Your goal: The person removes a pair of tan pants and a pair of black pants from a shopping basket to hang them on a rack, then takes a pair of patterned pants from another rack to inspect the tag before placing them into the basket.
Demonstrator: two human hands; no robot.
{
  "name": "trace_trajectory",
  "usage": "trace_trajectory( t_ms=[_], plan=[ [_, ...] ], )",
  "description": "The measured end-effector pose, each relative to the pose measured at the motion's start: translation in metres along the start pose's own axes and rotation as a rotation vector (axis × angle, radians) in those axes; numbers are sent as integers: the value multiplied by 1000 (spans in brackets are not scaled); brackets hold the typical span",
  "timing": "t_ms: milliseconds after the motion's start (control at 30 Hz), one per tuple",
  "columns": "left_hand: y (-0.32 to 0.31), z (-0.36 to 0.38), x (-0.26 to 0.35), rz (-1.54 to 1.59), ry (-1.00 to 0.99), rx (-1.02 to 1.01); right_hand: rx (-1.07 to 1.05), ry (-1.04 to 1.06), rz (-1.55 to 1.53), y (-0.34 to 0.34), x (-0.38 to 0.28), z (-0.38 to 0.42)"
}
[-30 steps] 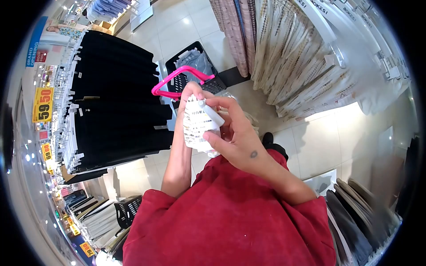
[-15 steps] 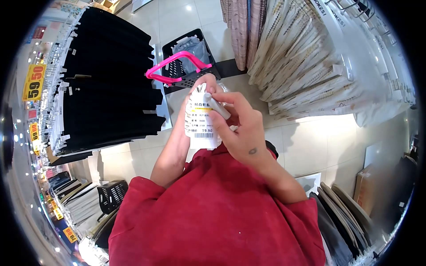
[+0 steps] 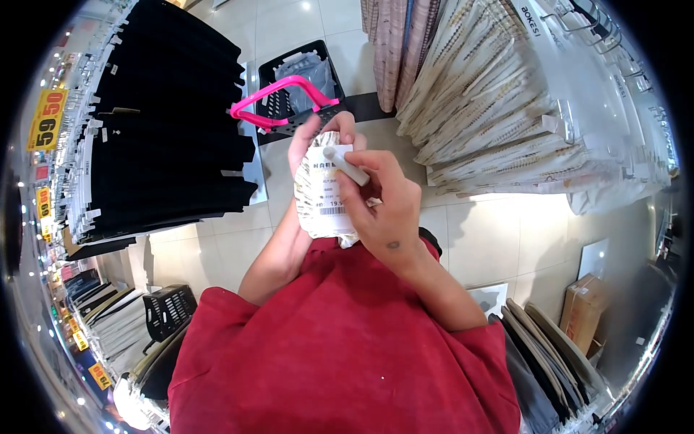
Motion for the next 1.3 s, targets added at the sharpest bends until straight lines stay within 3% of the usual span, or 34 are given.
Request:
trace_trajectory(
  t_ms=[100,233,367,600,800,1100,1133,1200,1233,1300],
  plan=[
    [-10,-2,-4,-49,-52,-67,36,-9,-35,0,0,0],
    [-6,-3,6,-412,-42,-50,45,-35,-56,3,0,0],
    [-11,-1,8,-378,-44,78,-8,-99,-177,5,1,-3],
    [-3,1,16,-407,12,92,-214,-313,-272,21,0,-13],
    [-12,3,14,-393,43,127,-137,-296,-352,24,2,-17],
    [-15,3,17,-526,-81,231,91,-9,123,35,-10,-8],
    [-11,3,18,-535,-103,228,91,11,35,40,-22,-2],
    [-4,-1,20,-534,-113,204,-198,-16,-609,43,-50,7],
    [0,-2,21,-521,-94,184,-423,-134,-992,38,-72,9],
    [4,-6,20,-512,-88,152,-840,-88,-1537,15,-94,13]
  ],
)
Point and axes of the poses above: each hand's wrist, its own z-axis away from the middle knuckle, its own y-axis out of the back of the hand, x = y × z, the point moved 1 cm from there along -z, towards the middle knuckle, and after that the axes turned 7 degrees about z, right-handed, at the moved point
